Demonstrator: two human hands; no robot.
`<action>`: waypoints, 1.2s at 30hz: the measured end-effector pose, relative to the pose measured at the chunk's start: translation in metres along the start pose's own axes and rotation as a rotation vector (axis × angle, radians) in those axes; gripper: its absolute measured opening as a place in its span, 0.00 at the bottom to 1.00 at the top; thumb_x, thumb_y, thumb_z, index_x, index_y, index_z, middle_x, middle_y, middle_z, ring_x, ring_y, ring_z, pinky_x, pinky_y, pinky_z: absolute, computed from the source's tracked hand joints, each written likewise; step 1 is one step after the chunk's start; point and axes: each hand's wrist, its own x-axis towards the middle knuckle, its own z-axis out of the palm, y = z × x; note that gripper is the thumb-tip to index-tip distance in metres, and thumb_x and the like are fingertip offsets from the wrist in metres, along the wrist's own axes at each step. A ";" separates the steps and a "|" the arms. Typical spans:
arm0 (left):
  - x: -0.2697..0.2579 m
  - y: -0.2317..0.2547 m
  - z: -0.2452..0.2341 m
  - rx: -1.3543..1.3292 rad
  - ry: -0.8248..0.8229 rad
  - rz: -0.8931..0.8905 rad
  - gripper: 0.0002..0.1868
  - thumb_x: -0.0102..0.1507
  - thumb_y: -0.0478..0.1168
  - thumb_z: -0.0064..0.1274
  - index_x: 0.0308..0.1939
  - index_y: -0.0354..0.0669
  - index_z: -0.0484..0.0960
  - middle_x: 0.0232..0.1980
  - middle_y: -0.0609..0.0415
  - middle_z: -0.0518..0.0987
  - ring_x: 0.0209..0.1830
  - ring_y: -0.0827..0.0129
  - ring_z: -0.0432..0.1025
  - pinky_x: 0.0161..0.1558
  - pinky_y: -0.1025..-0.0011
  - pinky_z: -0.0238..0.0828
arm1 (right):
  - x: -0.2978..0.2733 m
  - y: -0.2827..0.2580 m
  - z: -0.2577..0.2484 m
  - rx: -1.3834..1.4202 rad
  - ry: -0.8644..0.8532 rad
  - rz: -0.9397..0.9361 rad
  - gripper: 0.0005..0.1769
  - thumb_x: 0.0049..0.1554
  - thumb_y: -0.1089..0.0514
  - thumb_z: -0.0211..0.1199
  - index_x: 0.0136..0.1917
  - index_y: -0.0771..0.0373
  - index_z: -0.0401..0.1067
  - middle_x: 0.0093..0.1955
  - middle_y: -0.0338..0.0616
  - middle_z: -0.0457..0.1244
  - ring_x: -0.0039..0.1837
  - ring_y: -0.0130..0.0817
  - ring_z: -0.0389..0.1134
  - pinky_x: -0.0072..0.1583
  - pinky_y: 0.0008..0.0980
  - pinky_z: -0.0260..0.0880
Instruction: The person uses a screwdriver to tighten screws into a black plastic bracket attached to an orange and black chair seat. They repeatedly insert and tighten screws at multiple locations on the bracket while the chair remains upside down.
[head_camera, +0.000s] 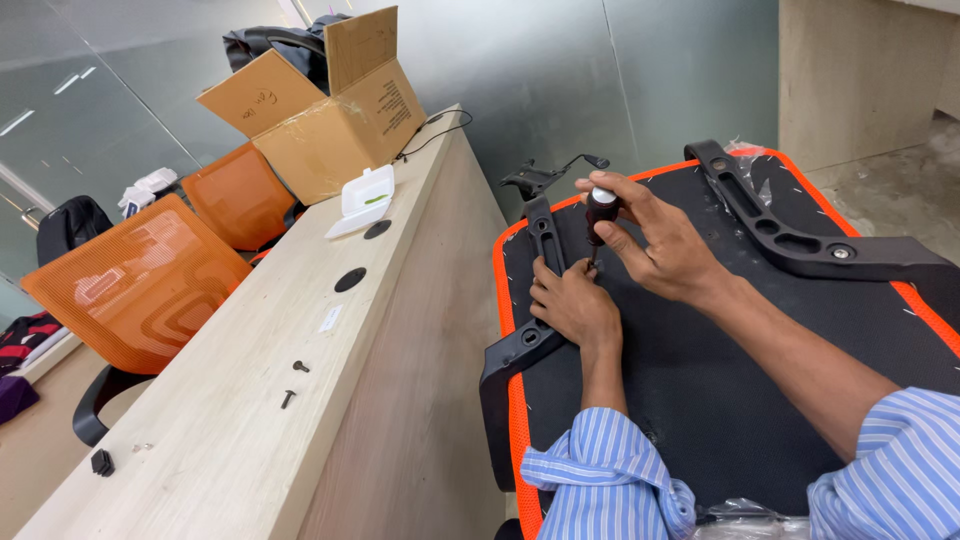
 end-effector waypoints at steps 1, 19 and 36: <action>0.002 0.000 0.000 0.005 0.008 -0.004 0.10 0.64 0.45 0.57 0.48 0.57 0.90 0.72 0.50 0.64 0.64 0.53 0.63 0.62 0.54 0.58 | 0.003 0.001 0.001 0.024 0.005 0.015 0.30 0.66 0.60 0.58 0.78 0.54 0.55 0.74 0.50 0.62 0.74 0.43 0.66 0.72 0.39 0.69; -0.005 0.006 -0.019 0.017 -0.046 -0.044 0.13 0.58 0.54 0.64 0.44 0.61 0.90 0.72 0.51 0.63 0.68 0.53 0.61 0.64 0.50 0.55 | -0.022 0.016 -0.001 0.087 0.287 0.009 0.29 0.63 0.68 0.66 0.71 0.55 0.56 0.61 0.45 0.61 0.62 0.34 0.72 0.60 0.33 0.77; -0.001 0.011 -0.008 0.076 -0.003 -0.006 0.15 0.60 0.56 0.61 0.40 0.53 0.91 0.69 0.48 0.65 0.69 0.50 0.60 0.68 0.36 0.47 | -0.008 -0.014 0.007 -0.018 0.078 -0.021 0.28 0.62 0.64 0.63 0.72 0.57 0.58 0.67 0.53 0.60 0.68 0.46 0.67 0.66 0.41 0.71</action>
